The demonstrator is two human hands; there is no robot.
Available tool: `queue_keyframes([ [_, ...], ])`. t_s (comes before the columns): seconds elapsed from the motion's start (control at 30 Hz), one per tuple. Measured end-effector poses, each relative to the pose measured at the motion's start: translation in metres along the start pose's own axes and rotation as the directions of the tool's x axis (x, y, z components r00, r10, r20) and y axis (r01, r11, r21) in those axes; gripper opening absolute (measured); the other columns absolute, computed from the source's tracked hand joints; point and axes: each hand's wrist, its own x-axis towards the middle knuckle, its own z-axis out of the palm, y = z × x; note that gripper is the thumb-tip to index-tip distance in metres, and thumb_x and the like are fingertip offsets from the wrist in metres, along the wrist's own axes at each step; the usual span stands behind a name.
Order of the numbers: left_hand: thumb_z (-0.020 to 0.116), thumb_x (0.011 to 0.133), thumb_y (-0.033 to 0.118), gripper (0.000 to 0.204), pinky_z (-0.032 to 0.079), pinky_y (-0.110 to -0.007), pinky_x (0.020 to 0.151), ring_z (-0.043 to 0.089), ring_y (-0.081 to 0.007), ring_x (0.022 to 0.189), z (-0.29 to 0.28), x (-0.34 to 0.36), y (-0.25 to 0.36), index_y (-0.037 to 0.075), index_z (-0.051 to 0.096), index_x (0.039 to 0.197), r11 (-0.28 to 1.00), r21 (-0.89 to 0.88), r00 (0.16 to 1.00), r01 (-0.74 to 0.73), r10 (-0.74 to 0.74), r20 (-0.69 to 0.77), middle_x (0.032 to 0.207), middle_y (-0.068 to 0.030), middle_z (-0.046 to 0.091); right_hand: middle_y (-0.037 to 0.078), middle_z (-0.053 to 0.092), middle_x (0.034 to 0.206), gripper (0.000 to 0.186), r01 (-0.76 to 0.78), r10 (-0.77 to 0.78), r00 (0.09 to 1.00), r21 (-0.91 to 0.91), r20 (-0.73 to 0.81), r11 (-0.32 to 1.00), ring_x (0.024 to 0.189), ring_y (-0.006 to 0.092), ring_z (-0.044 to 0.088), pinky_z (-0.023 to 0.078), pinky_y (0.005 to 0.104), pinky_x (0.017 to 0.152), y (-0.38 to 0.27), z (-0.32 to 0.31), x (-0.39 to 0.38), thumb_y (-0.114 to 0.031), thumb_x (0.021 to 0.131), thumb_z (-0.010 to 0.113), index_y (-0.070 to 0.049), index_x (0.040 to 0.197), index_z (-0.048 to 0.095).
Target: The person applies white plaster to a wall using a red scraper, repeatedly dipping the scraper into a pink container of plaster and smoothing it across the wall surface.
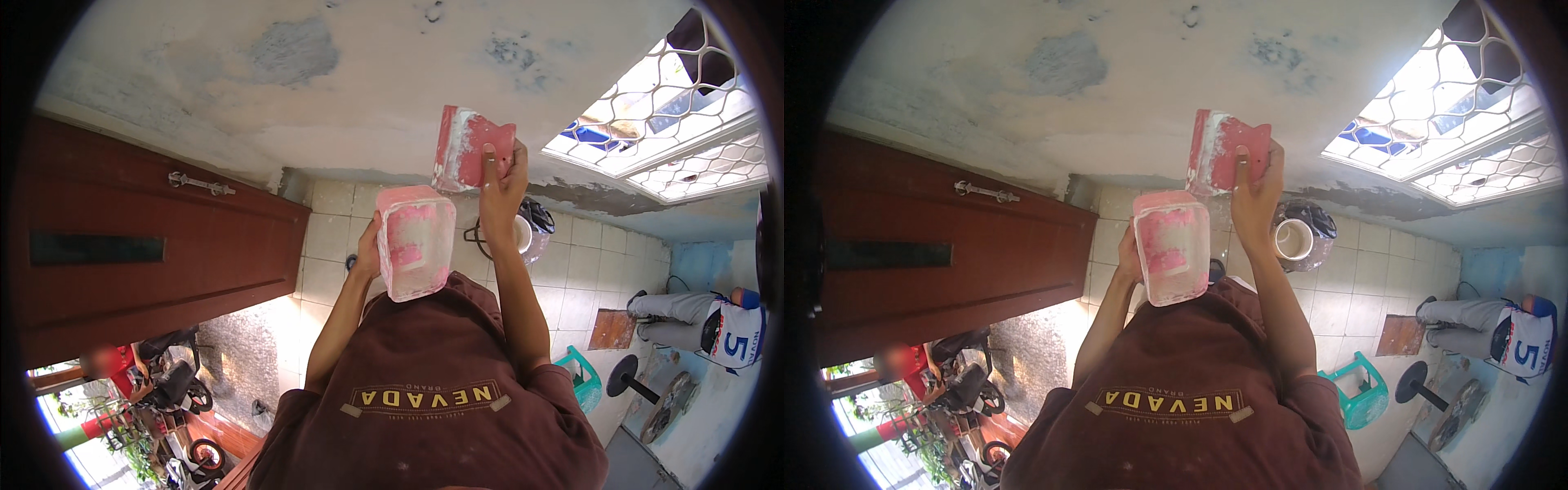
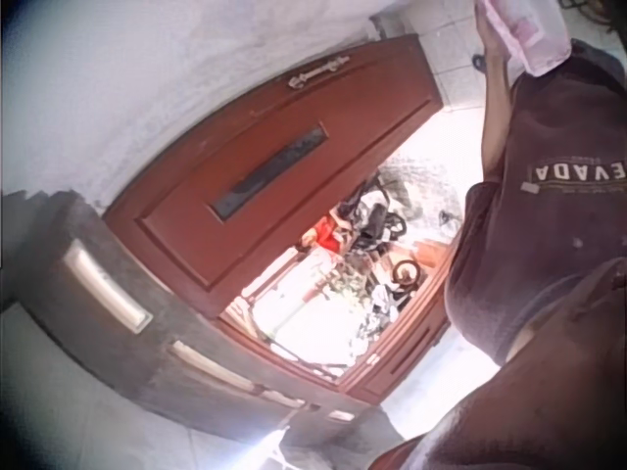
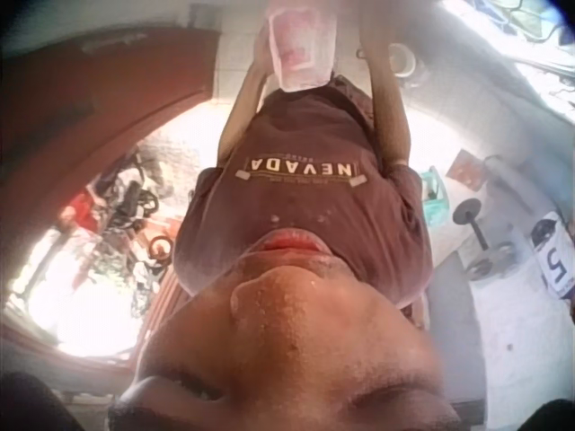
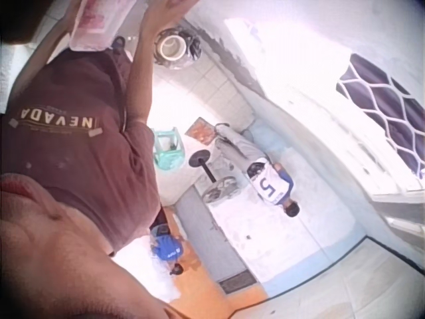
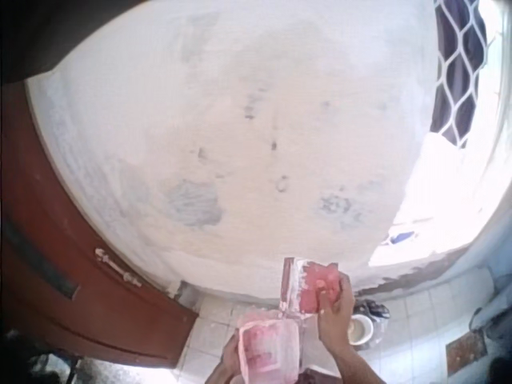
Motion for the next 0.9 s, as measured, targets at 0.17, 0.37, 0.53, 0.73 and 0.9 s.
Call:
queue_keyframes([
  [0.17,0.035,0.107,0.059,0.069,0.051,-0.048,0.107,0.059,-0.0282,0.128,-0.01,-0.002,0.001,0.006,0.045,0.151,0.993,-0.019,0.993,-0.121,0.121,0.006,0.142,-0.0142,0.058,0.007,0.066,0.113,0.03,-0.081,0.093,0.992,0.139,-0.084,0.987,0.103,0.0117,0.061,0.051,0.0287,0.092,-0.001,-0.005,-0.004,-0.015,0.103,0.065,-0.001,0.127,0.054],
  [0.37,0.031,0.108,0.06,0.069,0.054,-0.048,0.104,0.064,-0.0281,0.122,0.022,-0.006,0.017,0.006,0.049,0.147,0.942,-0.314,0.983,-0.122,0.071,-0.167,0.137,-0.0137,0.062,0.013,0.067,0.12,0.033,-0.277,0.199,0.955,0.426,0.219,0.861,0.115,0.019,0.062,0.049,0.0361,0.102,-0.021,-0.016,-0.034,-0.013,0.098,0.07,0.001,0.124,0.055],
  [0.53,0.034,0.108,0.058,0.066,0.055,-0.044,0.102,0.064,-0.0241,0.119,0.003,-0.006,0.015,0.007,0.051,0.144,0.976,-0.171,0.988,-0.132,0.116,-0.099,0.134,-0.0106,0.063,0.015,0.066,0.123,0.029,0.019,-0.336,0.795,0.533,0.505,0.846,0.13,0.0295,0.054,0.047,0.0414,0.107,-0.01,-0.034,-0.033,-0.006,0.087,0.08,0.002,0.11,0.065],
  [0.73,0.037,0.108,0.057,0.064,0.055,-0.042,0.102,0.063,-0.0228,0.12,0.008,-0.005,0.016,0.007,0.052,0.144,0.988,-0.083,0.982,-0.129,0.116,-0.15,0.134,-0.0098,0.063,0.016,0.059,0.136,0.023,-0.049,-0.123,0.78,0.255,0.614,0.966,0.139,0.0301,0.048,0.047,0.0423,0.108,-0.013,-0.06,-0.051,-0.004,0.086,0.078,0.002,0.108,0.071],
  [0.9,0.037,0.107,0.059,0.066,0.055,-0.043,0.102,0.063,-0.0238,0.121,0.027,-0.006,0.026,0.007,0.051,0.145,0.995,0.007,0.989,-0.103,0.103,-0.103,0.135,-0.0109,0.062,0.012,0.061,0.132,0.031,-0.408,0.117,0.753,0.321,0.647,0.854,0.121,0.02,0.059,0.05,0.0347,0.099,-0.03,-0.067,-0.058,0.0,0.092,0.07,0.002,0.123,0.066],
])
